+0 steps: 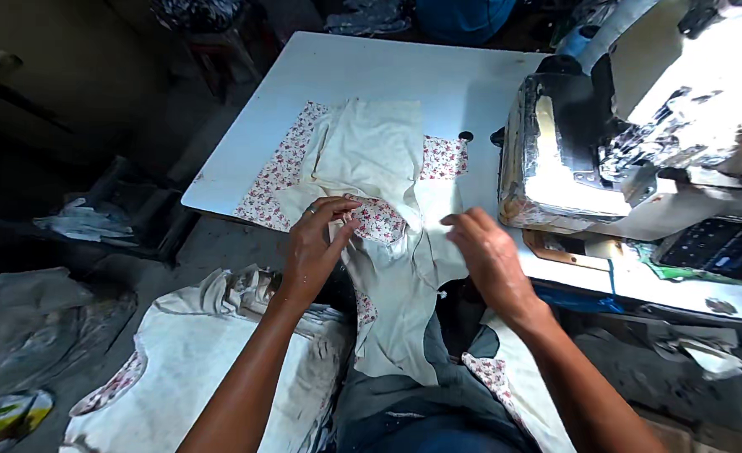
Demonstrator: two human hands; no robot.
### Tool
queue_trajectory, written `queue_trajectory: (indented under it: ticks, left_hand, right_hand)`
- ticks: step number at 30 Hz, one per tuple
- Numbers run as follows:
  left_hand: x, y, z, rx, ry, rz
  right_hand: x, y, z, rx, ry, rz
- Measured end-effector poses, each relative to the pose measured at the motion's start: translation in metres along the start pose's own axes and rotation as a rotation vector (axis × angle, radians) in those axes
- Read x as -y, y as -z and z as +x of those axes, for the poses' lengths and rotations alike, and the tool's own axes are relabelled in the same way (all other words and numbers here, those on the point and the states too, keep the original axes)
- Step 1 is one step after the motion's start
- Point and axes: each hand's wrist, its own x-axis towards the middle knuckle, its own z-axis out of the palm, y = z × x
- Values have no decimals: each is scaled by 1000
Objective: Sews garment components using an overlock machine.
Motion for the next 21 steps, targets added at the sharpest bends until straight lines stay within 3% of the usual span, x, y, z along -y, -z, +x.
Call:
queue_trajectory:
  ticks: [5, 11, 16, 18, 21]
  left_hand:
    - [6, -13, -1, 33, -49, 86]
    - [-8, -6, 2, -41, -47, 98]
    - [-8, -4, 2, -75, 0, 85]
    - [-4, -9, 2, -71, 32, 62]
    - [3, -15, -2, 9, 75, 58]
  right_hand:
    - [-14, 34, -29, -130, 52, -40]
    - [16, -7, 1, -101, 150, 138]
    - [22, -41, 22, -39, 41, 58]
    - [16, -27, 17, -31, 7, 94]
    - [-5, 26, -7, -130, 14, 65]
